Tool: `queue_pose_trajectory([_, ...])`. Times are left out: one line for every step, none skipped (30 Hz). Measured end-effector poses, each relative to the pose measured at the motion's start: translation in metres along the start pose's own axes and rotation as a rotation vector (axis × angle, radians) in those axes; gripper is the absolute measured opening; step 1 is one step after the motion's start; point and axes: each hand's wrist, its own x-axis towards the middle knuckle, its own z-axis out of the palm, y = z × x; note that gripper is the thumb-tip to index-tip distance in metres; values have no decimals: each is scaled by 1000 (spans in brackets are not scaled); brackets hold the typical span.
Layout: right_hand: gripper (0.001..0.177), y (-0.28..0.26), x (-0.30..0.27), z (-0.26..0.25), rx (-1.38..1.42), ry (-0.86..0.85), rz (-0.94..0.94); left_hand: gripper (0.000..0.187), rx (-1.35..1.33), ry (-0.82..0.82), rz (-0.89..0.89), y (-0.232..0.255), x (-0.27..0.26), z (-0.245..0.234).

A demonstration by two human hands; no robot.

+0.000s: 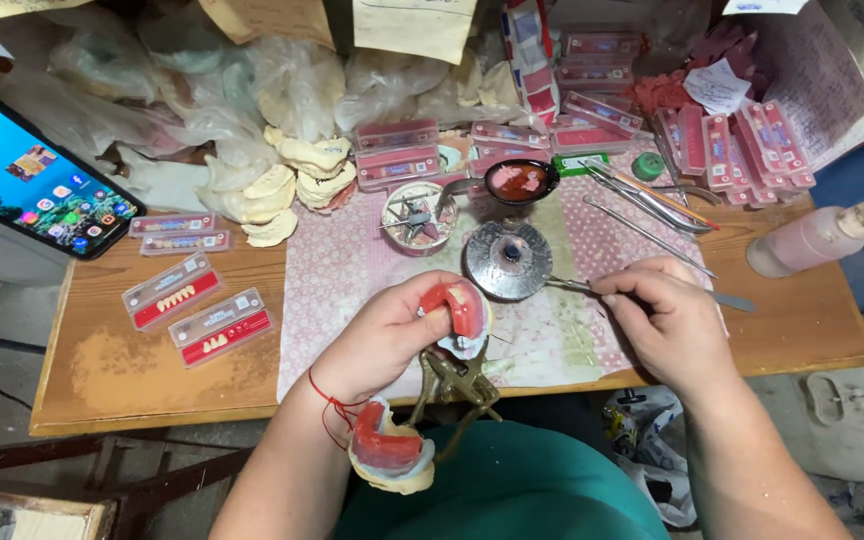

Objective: Shape and refine a dental prosthesis model using a heated spatula and a rotary tool.

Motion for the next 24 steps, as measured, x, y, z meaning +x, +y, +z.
queue_pose_trajectory([12,-1,2,-1,-34,-8,-66,15,8,8,-5,0,0,0])
queue_pose_trajectory([12,2,6,-5,-34,-5,-65,15,9,6,-5,-3,0,-1])
queue_pose_trajectory([10,4,9,-10,-74,32,-90,18,-5,-1,5,-7,0,-2])
queue_pose_trajectory([7,7,13,-15,-115,68,-115,22,-20,-8,15,-10,-1,-3])
queue_pose_trajectory([7,10,20,-17,-115,68,-115,22,-20,-8,14,-10,-1,-3])
queue_pose_trajectory([11,14,27,-19,-154,3,-74,22,-21,-7,13,-10,-1,-2])
queue_pose_trajectory([15,17,33,-21,-193,-60,-33,23,-20,-7,12,-9,-1,-3])
queue_pose_trajectory([15,19,36,-18,-193,-58,-31,23,-20,-10,12,-6,0,-1])
queue_pose_trajectory([19,22,41,-16,-220,-140,-44,21,-15,-8,12,-3,0,0])
queue_pose_trajectory([24,25,46,-13,-246,-223,-58,21,-10,-6,11,1,1,1])
queue_pose_trajectory([24,29,46,-11,-247,-225,-62,21,-10,-2,13,1,1,1])
queue_pose_trajectory([27,32,47,-9,-306,-246,-63,19,-17,-2,7,2,1,1])
queue_pose_trajectory([30,36,47,-6,-363,-268,-65,18,-23,-1,0,2,0,1])
queue_pose_trajectory([30,35,48,-5,-363,-272,-69,18,-25,4,0,0,0,0])
queue_pose_trajectory([26,34,48,-5,-375,-254,-89,16,-11,6,3,-3,0,-1])
queue_pose_trajectory([22,33,48,-5,-387,-237,-110,15,2,7,6,-4,0,-1])
queue_pose_trajectory([22,29,48,-5,-385,-237,-112,15,4,9,6,-6,0,-1])
queue_pose_trajectory([18,26,49,-5,-415,-221,-150,16,-5,6,16,-7,0,-2])
queue_pose_trajectory([16,22,49,-4,-442,-207,-188,17,-13,5,24,-8,-1,-2])
queue_pose_trajectory([16,25,46,-5,-438,-207,-189,17,-10,8,21,-7,-1,-1])
queue_pose_trajectory([16,28,44,-6,-407,-135,-139,15,10,22,10,-5,-1,-1])
queue_pose_trajectory([17,30,42,-6,-375,-62,-89,15,30,35,-2,-4,-1,-1])
queue_pose_trajectory([17,36,34,-7,-370,-66,-99,15,33,47,-2,-6,-2,-2])
queue_pose_trajectory([12,42,27,-9,-351,141,-145,15,-5,24,9,-7,-2,-2])
